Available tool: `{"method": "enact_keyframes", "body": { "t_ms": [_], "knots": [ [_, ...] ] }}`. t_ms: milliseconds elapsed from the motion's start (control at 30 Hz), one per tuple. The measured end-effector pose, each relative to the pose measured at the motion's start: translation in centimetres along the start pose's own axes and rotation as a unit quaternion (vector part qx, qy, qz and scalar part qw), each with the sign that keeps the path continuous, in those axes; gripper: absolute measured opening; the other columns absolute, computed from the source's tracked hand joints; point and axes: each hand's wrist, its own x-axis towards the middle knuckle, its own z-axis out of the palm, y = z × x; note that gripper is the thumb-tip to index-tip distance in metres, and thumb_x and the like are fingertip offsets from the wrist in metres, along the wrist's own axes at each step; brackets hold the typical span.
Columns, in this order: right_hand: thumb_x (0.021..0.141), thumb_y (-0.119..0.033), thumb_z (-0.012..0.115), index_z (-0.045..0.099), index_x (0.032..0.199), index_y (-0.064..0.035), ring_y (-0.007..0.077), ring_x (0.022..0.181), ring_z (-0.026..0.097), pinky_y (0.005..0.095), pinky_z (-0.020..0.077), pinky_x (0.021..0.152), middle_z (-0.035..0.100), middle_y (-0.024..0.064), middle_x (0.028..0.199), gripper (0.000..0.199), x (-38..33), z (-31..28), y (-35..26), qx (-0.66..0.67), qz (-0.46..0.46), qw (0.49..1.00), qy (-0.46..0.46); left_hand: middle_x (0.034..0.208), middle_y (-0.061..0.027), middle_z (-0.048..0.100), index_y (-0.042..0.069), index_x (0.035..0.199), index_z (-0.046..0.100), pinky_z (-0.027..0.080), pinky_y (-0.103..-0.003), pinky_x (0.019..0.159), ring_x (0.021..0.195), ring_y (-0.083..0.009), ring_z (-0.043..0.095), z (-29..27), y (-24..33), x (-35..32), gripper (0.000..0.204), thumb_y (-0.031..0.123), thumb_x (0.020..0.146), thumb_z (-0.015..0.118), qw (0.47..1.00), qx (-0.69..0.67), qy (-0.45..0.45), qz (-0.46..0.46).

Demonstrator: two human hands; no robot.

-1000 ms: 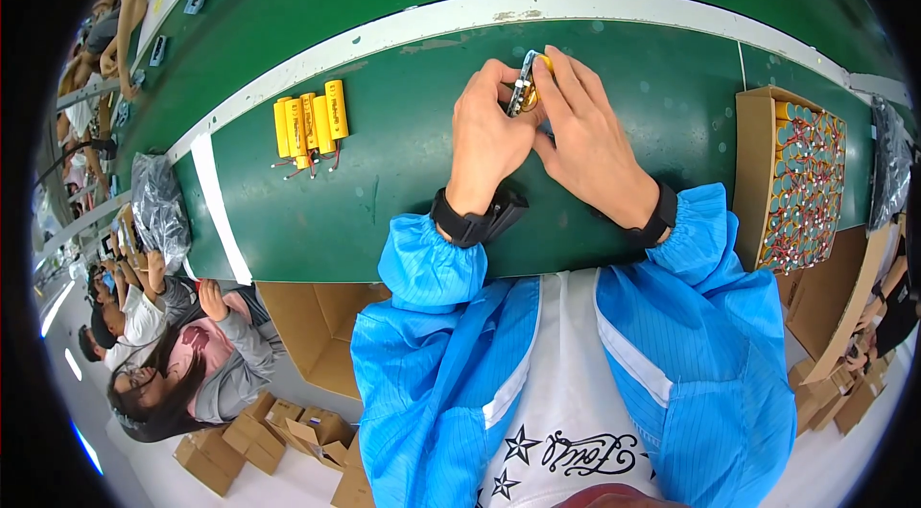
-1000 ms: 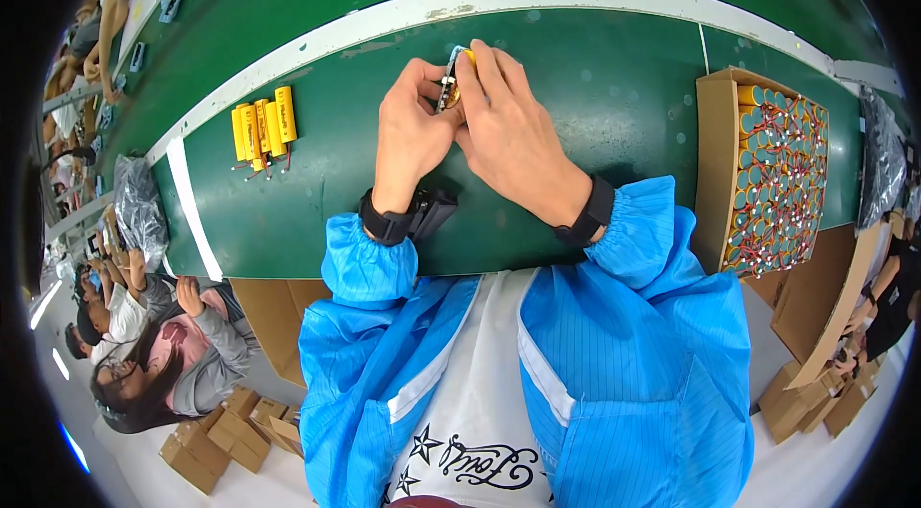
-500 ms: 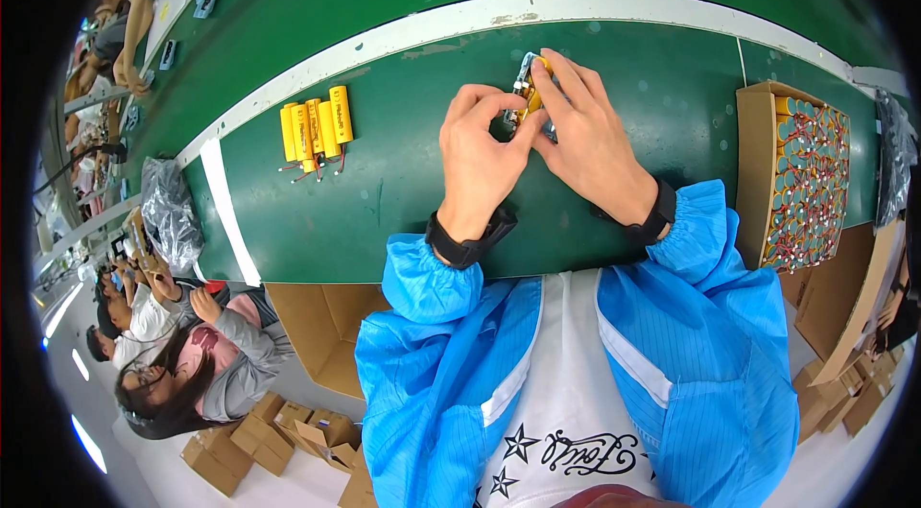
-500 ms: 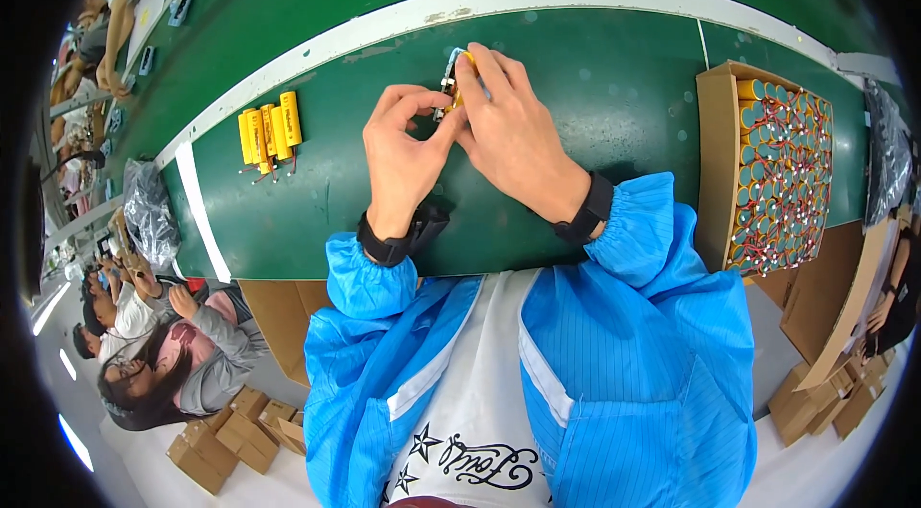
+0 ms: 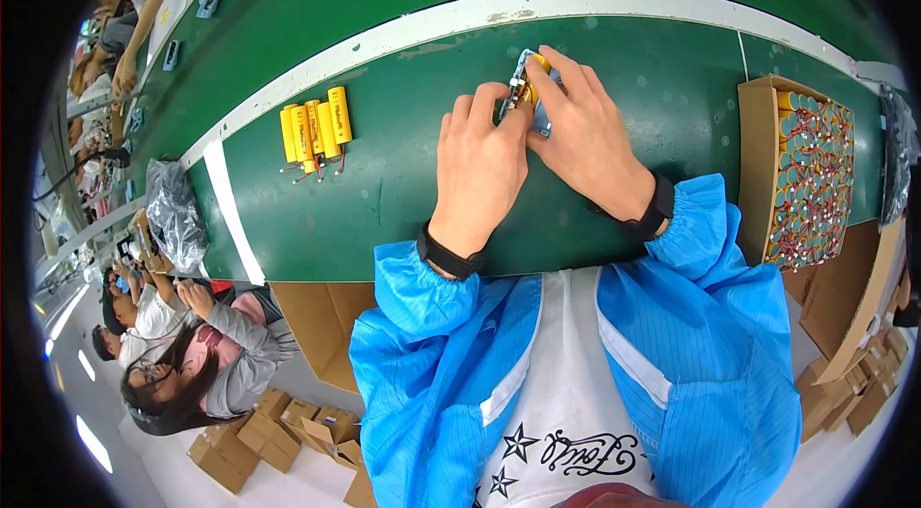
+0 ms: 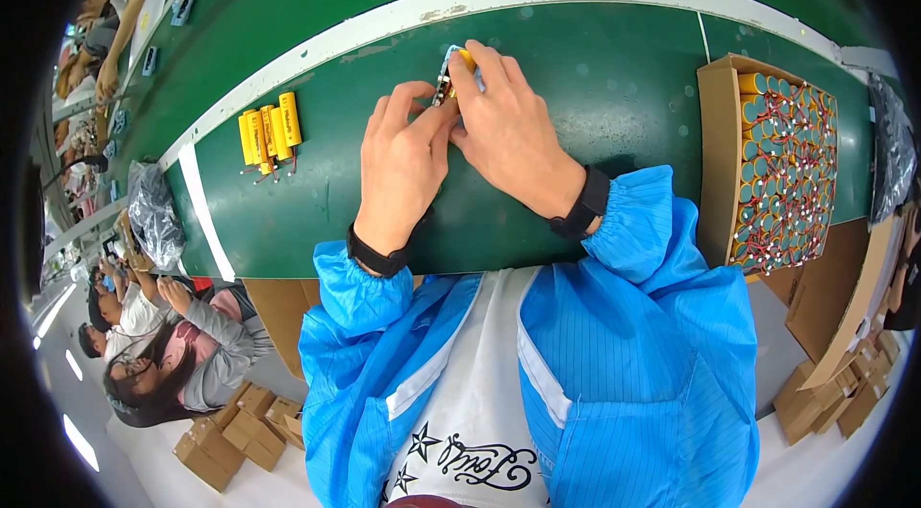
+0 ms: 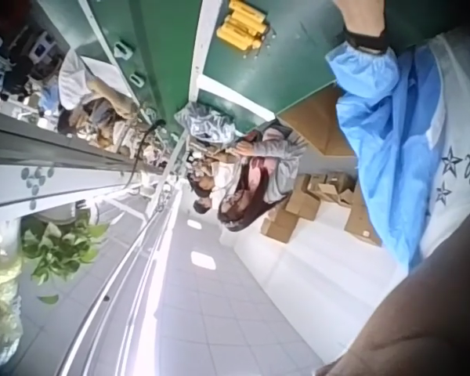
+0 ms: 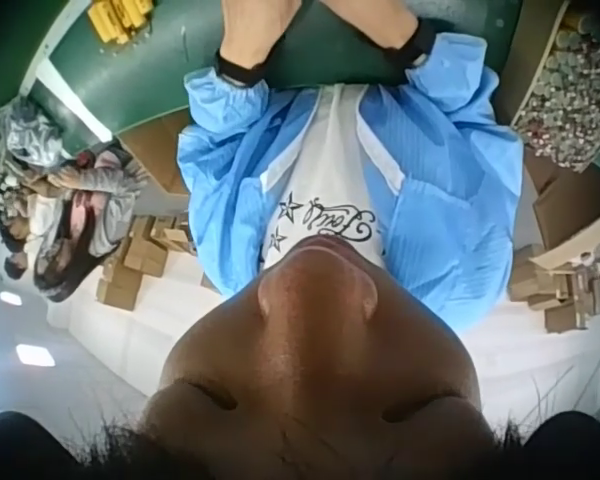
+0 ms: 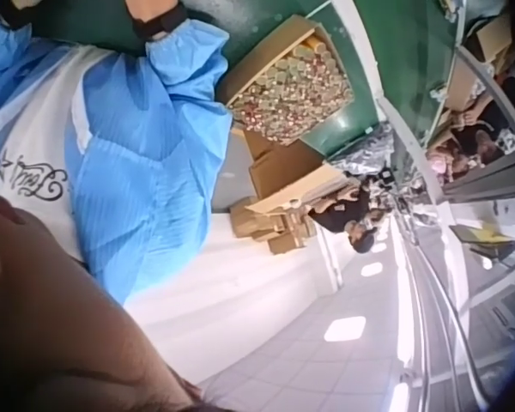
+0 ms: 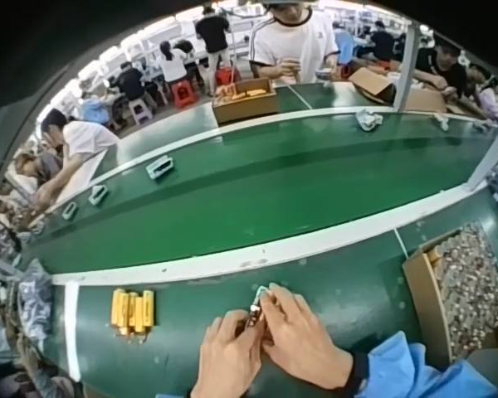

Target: Manually placing electronic components into plastic sleeves at a manufacturing workstation.

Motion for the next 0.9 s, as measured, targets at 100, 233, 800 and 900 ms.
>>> {"method": "enact_keyframes", "body": {
  "t_ms": [100, 233, 800, 900],
  "knots": [
    [0.069, -0.002, 0.073, 0.057, 0.123, 0.0003, 0.0342, 0.107, 0.057, 0.0405, 0.0515, 0.088, 0.053, 0.0168, 0.128, 0.057, 0.0, 0.0, 0.1, -0.003, 0.005, 1.0, -0.002, 0.1, -0.0089, 0.059, 0.002, 0.083, 0.071, 0.048, -0.039, 0.069, 0.082, -0.0282, 0.056, -0.2, 0.1, 0.3, 0.008, 0.003, 0.075, 0.069, 1.0, -0.004, -0.014, -0.002],
    [0.069, -0.001, 0.072, 0.057, 0.123, 0.0001, 0.0337, 0.105, 0.057, 0.0401, 0.0521, 0.086, 0.053, 0.0164, 0.128, 0.056, 0.0, 0.1, 0.1, -0.005, -0.002, 1.0, 0.007, 0.101, -0.01, 0.057, 0.002, 0.082, 0.072, 0.049, -0.039, 0.067, 0.083, -0.0275, 0.055, 0.3, 0.1, 0.5, 0.007, 0.004, 0.075, 0.07, 0.992, -0.099, 0.017, -0.083],
    [0.067, -0.005, 0.076, 0.057, 0.124, -0.0009, 0.0307, 0.101, 0.058, 0.0384, 0.0536, 0.082, 0.052, 0.014, 0.128, 0.06, 0.0, 0.0, 0.2, 0.008, 0.009, 1.0, -0.001, 0.099, -0.0141, 0.061, -0.001, 0.094, 0.069, 0.052, -0.036, 0.06, 0.075, -0.0259, 0.062, 1.0, -0.2, 1.3, 0.02, 0.002, 0.074, 0.07, 0.932, -0.261, 0.05, -0.249],
    [0.066, -0.006, 0.077, 0.058, 0.123, -0.0011, 0.0305, 0.101, 0.058, 0.0383, 0.0536, 0.082, 0.052, 0.0139, 0.128, 0.061, 0.0, 0.0, 0.3, 0.009, 0.008, 1.0, 0.0, 0.095, -0.0163, 0.064, -0.002, 0.096, 0.068, 0.053, -0.036, 0.061, 0.072, -0.0254, 0.063, 1.3, -0.5, 1.5, 0.022, 0.002, 0.074, 0.068, 0.949, -0.227, 0.015, -0.219]
  ]
}}
